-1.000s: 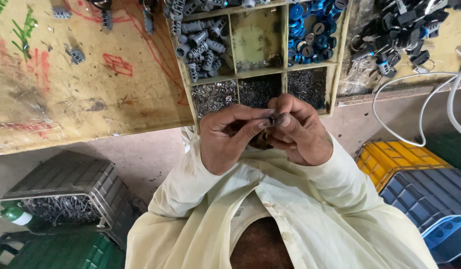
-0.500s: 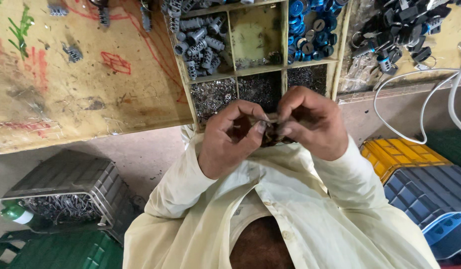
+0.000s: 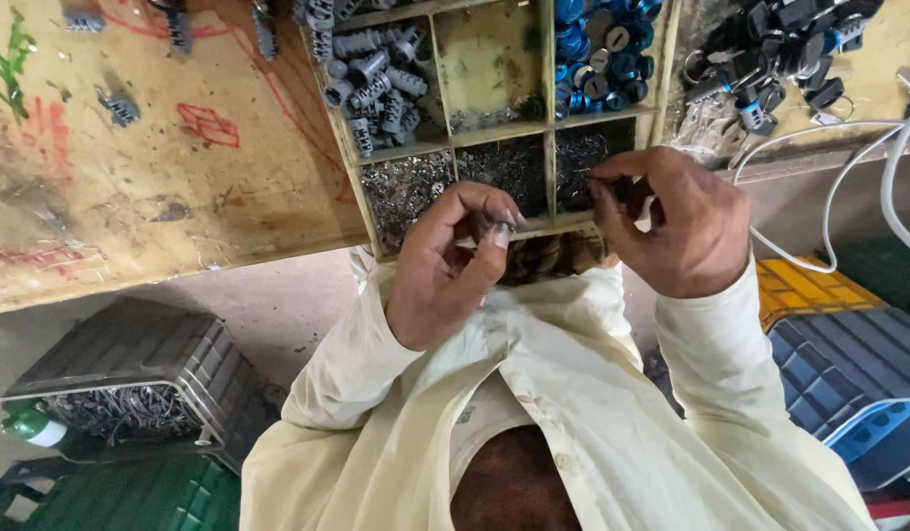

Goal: The person assembles small lock components by hand, inserting pins and attaching blue plastic caps to metal cylinders. The person repeatedly picks parts from a compartmentalized tray and assembles them one at a time.

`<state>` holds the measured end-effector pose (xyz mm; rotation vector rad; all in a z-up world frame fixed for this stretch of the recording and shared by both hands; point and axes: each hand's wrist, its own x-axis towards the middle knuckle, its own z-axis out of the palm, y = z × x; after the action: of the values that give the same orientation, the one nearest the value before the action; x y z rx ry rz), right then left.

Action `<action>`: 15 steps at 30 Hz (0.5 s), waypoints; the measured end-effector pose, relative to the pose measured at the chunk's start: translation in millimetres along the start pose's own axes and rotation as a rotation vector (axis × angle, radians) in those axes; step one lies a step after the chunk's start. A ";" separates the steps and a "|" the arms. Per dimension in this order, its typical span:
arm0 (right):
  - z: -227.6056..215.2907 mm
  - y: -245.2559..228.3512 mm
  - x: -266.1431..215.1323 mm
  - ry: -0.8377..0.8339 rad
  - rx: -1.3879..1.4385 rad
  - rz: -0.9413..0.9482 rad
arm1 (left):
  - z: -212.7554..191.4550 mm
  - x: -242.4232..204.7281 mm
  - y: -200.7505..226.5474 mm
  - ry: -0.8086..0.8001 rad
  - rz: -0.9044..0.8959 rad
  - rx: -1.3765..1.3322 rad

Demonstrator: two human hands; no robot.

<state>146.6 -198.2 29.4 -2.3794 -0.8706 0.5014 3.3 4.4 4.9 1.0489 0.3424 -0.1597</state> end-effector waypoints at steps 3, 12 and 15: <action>5.2 -1.1 -13.5 0.010 0.163 0.187 | 8.5 4.3 0.0 0.003 -0.160 -0.134; 47.1 -17.8 -26.7 0.315 0.248 -0.225 | 25.1 8.0 -19.1 0.012 -0.384 -0.661; 50.7 -20.7 -27.4 0.294 0.294 -0.155 | 22.1 6.1 -24.0 0.004 -0.385 -0.714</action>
<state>91.4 -184.9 6.7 -2.0334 -0.7798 0.1940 6.6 -26.4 -6.9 0.2703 0.5527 -0.3495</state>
